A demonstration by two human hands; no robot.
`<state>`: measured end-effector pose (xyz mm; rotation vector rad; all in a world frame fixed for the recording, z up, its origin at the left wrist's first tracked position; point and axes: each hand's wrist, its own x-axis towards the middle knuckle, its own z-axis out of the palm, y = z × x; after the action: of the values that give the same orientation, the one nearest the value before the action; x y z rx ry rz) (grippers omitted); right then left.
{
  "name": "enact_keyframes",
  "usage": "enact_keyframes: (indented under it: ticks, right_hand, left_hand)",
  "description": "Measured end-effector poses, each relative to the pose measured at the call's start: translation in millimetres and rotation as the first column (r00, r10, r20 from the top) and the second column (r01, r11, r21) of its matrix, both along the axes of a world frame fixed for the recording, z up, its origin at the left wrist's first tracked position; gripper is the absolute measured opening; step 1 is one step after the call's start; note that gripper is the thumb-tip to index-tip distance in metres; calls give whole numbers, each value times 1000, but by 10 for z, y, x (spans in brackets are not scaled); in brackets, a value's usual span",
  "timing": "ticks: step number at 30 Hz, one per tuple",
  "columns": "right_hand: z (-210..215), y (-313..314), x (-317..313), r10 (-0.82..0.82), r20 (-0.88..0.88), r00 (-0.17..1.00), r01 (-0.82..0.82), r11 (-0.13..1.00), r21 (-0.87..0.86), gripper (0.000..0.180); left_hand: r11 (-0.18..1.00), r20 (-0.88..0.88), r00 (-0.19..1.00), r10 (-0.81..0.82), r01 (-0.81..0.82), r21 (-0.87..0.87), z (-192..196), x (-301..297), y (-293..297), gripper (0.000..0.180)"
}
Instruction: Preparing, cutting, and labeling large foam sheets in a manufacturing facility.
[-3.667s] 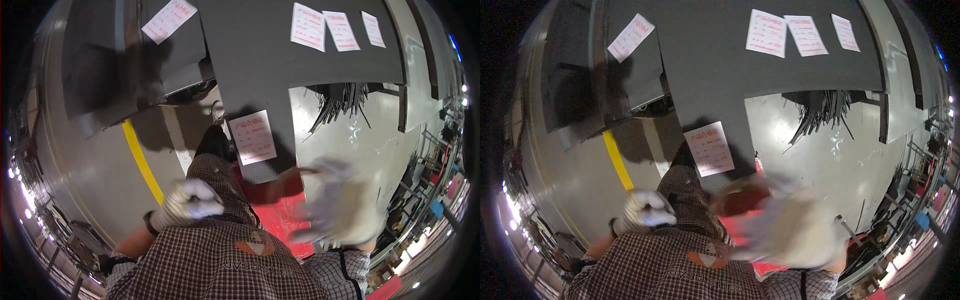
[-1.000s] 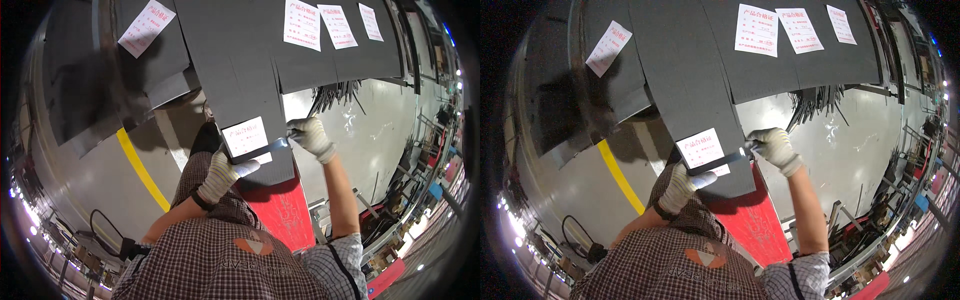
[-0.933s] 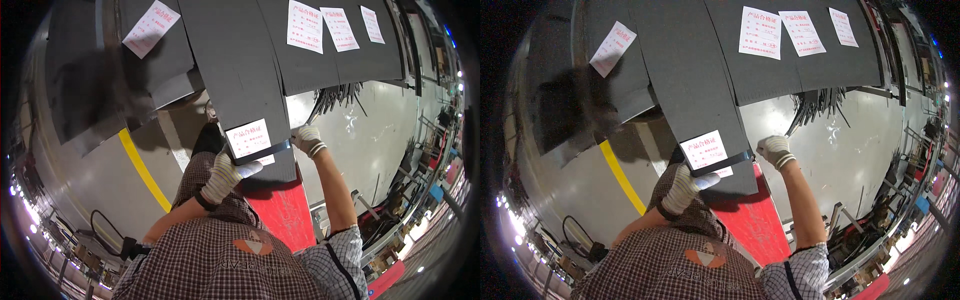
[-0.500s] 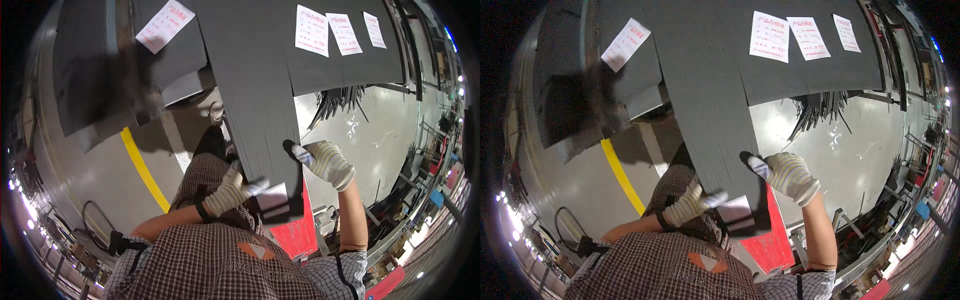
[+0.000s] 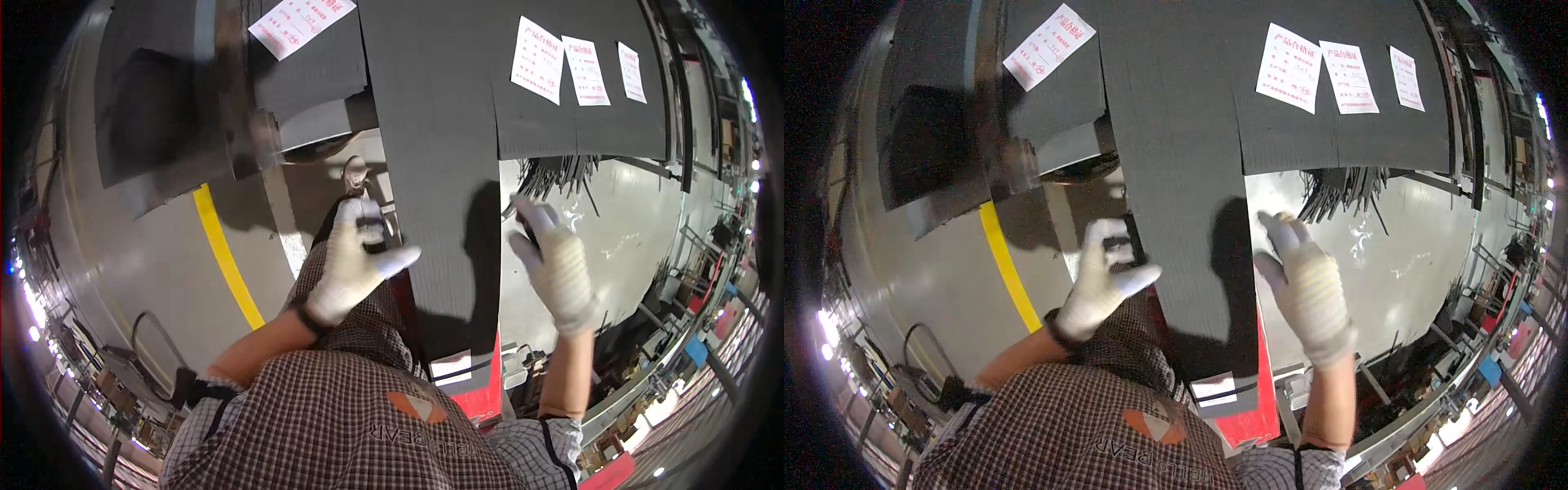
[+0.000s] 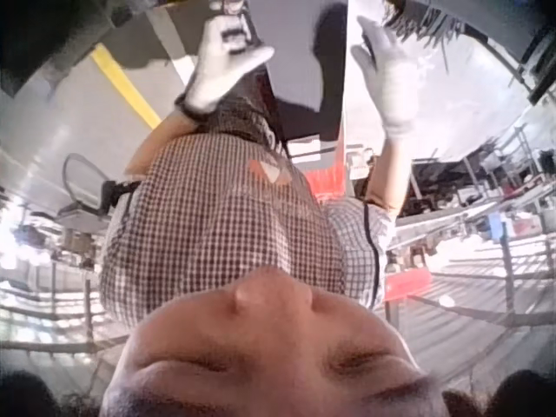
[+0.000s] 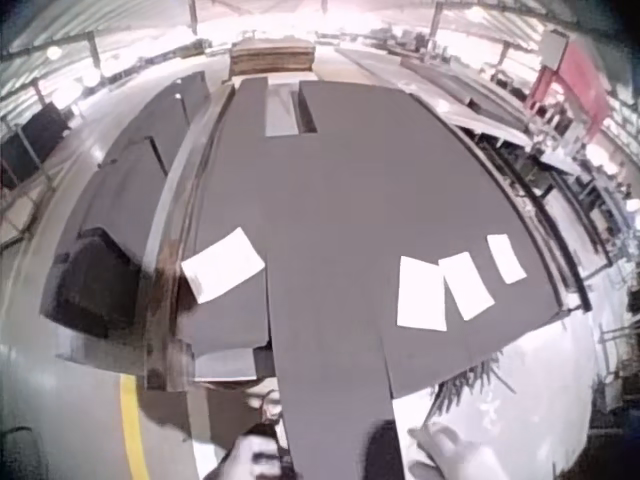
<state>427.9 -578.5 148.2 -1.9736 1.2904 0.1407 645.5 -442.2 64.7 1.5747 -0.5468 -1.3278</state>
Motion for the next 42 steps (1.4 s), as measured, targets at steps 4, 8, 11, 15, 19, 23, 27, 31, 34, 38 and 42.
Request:
enact_keyframes:
  ticks: [4, 8, 11, 15, 19, 23, 27, 31, 34, 38, 42]
  right_hand:
    - [566, 834, 505, 725, -153, 671, -740, 643, -199, 21]
    - [635, 17, 184, 689, 153, 708, -663, 724, -192, 28]
    - [-58, -354, -509, 416, -4, 909, -415, 908, -49, 34]
    - [-1480, -6, -1007, 176, 271, 947, -140, 979, -146, 42]
    - [-871, 126, -392, -76, 205, 976, 129, 958, -256, 44]
    - [-332, 772, 388, -108, 70, 992, 128, 871, -475, 102]
    - [-773, 1195, 724, -101, -226, 969, -20, 877, -479, 107]
    - [-734, 1131, 673, -92, -162, 982, 22, 921, -389, 98]
    - [-663, 1138, 666, -159, -151, 976, 89, 918, -386, 94]
    - [-530, 1100, 558, -103, -29, 994, 79, 892, -444, 95]
    - [-71, 724, 465, 196, 482, 854, -34, 945, -324, 56]
  left_hand:
    - [763, 10, 763, -646, 646, -16, 645, 101, 270, 26]
    - [933, -350, 883, -314, 355, 58, 490, 566, 650, 17]
    - [809, 105, 804, -586, 588, 8, 2, 618, 292, 17]
    - [941, -503, 807, -311, 337, -42, -1303, 3, 214, 27]
    - [896, -309, 944, -116, 234, 377, -2291, -155, 252, 25]
    - [819, 223, 878, -423, 476, -319, -2101, -563, -24, 34]
    - [796, 124, 813, -569, 582, -163, -2100, -777, -130, 33]
    - [803, 92, 802, -590, 595, -39, -2110, 268, 382, 36]
    - [983, -616, 775, -141, 185, 7, -914, 629, 735, 31]
    - [966, -362, 896, -258, 232, -114, -84, 83, 339, 29]
    - [966, -735, 627, 257, -199, 168, 106, -294, 127, 34]
